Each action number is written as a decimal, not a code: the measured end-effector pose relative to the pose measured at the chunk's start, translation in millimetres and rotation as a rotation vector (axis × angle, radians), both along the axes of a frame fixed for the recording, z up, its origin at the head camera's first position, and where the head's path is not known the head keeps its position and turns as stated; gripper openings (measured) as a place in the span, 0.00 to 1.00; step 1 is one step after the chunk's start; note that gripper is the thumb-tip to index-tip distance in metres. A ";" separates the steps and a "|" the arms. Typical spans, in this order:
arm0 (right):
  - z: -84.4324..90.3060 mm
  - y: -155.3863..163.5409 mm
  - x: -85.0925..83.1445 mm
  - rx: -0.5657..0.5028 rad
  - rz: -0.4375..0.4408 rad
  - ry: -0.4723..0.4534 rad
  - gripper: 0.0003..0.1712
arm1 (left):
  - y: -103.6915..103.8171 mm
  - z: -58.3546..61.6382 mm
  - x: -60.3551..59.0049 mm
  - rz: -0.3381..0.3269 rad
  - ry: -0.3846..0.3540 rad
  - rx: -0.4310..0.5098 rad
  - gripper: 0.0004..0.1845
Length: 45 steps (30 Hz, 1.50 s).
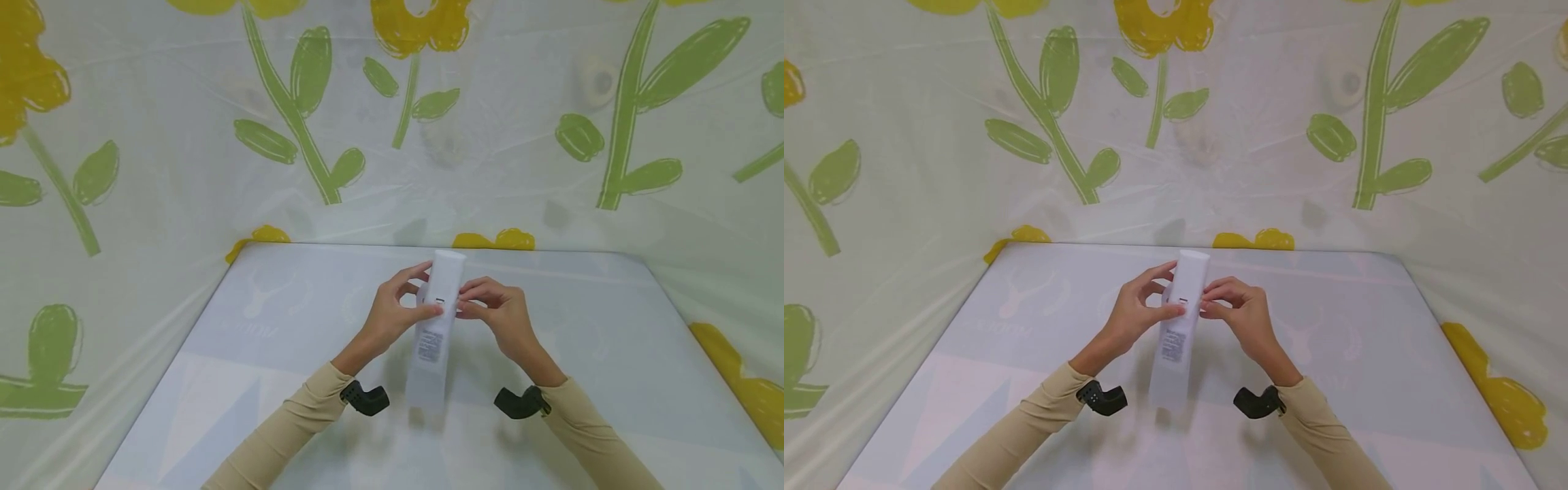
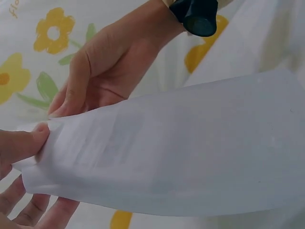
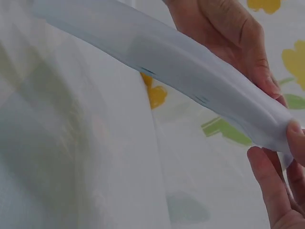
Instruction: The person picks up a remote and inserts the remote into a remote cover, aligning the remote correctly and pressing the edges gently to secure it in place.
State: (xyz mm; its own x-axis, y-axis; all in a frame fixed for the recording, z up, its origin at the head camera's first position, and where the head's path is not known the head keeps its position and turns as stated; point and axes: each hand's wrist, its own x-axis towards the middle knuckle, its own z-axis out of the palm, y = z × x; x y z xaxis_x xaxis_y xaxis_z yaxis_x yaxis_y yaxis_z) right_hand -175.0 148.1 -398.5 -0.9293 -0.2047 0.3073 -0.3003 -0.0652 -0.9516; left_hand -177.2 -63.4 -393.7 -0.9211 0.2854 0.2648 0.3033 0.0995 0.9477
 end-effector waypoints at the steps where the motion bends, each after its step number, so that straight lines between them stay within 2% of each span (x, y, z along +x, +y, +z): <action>1: 1.1 -0.1 0.0 0.009 0.003 -0.008 0.08 | 0.4 -0.1 0.2 0.009 -0.001 -0.004 0.36; 7: 7.5 -3.8 -0.6 0.092 -0.019 -0.047 0.15 | 2.3 1.6 4.6 0.056 -0.015 -0.005 0.36; 11: 8.6 -6.9 -0.5 0.082 -0.066 -0.067 0.22 | 2.0 1.8 8.0 0.041 -0.030 0.069 0.31; 17: 10.6 -8.1 -1.0 0.030 -0.120 -0.074 0.25 | 1.3 -4.0 10.3 0.028 -0.012 0.202 0.22; 23: 14.0 -10.4 0.5 0.100 -0.164 -0.117 0.27 | 5.7 -7.3 10.6 0.034 -0.048 0.263 0.13; 28: 15.3 -11.1 2.0 0.137 -0.168 -0.129 0.29 | 8.0 -6.1 11.6 0.065 -0.076 0.254 0.08; 36: 16.5 -9.8 5.4 0.149 -0.118 -0.076 0.28 | 10.4 -3.6 13.2 0.088 -0.095 0.248 0.07; 40: 15.4 -10.8 6.4 0.158 -0.116 -0.055 0.28 | 9.9 6.6 18.1 0.090 -0.110 0.240 0.07; 45: 13.1 -12.7 4.6 0.192 -0.169 0.025 0.25 | 10.9 29.2 29.8 0.112 -0.084 0.098 0.16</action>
